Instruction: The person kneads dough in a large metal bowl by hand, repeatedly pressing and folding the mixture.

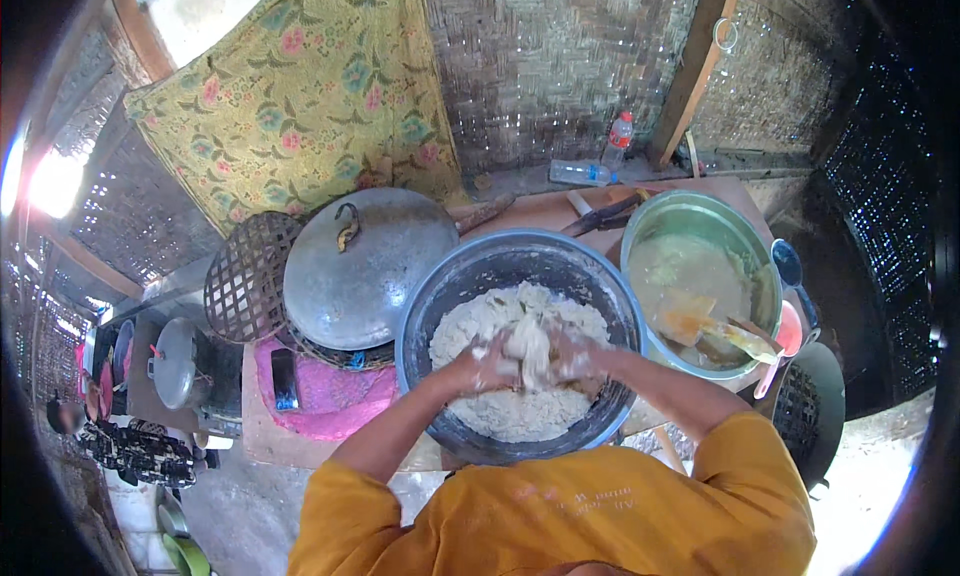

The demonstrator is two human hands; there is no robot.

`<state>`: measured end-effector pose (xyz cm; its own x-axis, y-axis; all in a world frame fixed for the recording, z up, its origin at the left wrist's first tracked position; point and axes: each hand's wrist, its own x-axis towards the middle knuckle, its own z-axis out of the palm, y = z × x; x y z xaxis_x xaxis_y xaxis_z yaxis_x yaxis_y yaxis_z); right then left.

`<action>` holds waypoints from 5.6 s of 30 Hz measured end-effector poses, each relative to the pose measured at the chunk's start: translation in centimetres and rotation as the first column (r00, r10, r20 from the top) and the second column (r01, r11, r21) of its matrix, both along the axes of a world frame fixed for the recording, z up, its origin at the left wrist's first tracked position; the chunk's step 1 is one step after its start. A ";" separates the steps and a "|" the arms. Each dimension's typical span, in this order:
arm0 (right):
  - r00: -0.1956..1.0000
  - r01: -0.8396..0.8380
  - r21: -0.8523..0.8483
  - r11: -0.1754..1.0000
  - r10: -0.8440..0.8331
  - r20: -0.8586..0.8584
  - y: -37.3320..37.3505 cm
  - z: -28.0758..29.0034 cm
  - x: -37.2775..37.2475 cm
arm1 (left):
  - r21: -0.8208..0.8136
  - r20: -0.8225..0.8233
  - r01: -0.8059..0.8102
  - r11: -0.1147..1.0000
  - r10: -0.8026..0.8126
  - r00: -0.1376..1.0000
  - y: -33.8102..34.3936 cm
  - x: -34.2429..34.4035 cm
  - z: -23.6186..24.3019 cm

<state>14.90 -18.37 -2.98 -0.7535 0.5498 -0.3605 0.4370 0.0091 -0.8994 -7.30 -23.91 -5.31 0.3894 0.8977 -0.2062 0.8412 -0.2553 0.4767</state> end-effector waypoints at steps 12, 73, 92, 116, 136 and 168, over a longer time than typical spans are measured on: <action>0.877 -0.328 0.718 0.614 -0.084 0.473 -2.1 -5.7 -6.2 | 0.169 -0.103 -0.087 0.982 0.106 0.989 -1.9 -0.1 -4.4; 0.689 -0.549 0.551 0.629 -0.033 0.724 -6.6 -2.9 -7.1 | 0.248 -0.134 -0.118 0.962 0.155 0.979 -6.5 -0.7 -3.9; 0.716 -0.666 0.242 0.705 0.516 0.470 3.2 -3.9 -6.6 | -0.270 -0.059 -0.109 0.957 0.096 0.994 -0.2 -3.1 -1.8; 0.982 -0.178 0.090 0.980 0.170 0.086 13.8 -9.2 -12.3 | -0.480 0.434 -0.500 0.721 0.690 0.578 10.1 -7.6 -12.8; 0.955 -0.295 0.348 0.890 0.261 0.140 -1.2 0.1 3.7 | 0.289 -0.116 -0.171 0.942 0.212 0.970 -6.6 0.6 6.9; 0.830 -0.437 0.372 0.819 0.208 0.518 -0.6 -4.1 0.3 | 0.106 0.069 -0.135 0.985 0.128 0.989 -3.2 0.5 -5.7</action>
<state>15.20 -19.01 -7.07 -0.7403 0.4867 -0.4638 0.6709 0.5794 -0.4628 -6.81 -27.16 -11.02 0.2753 0.9578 -0.0827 0.8408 -0.1982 0.5037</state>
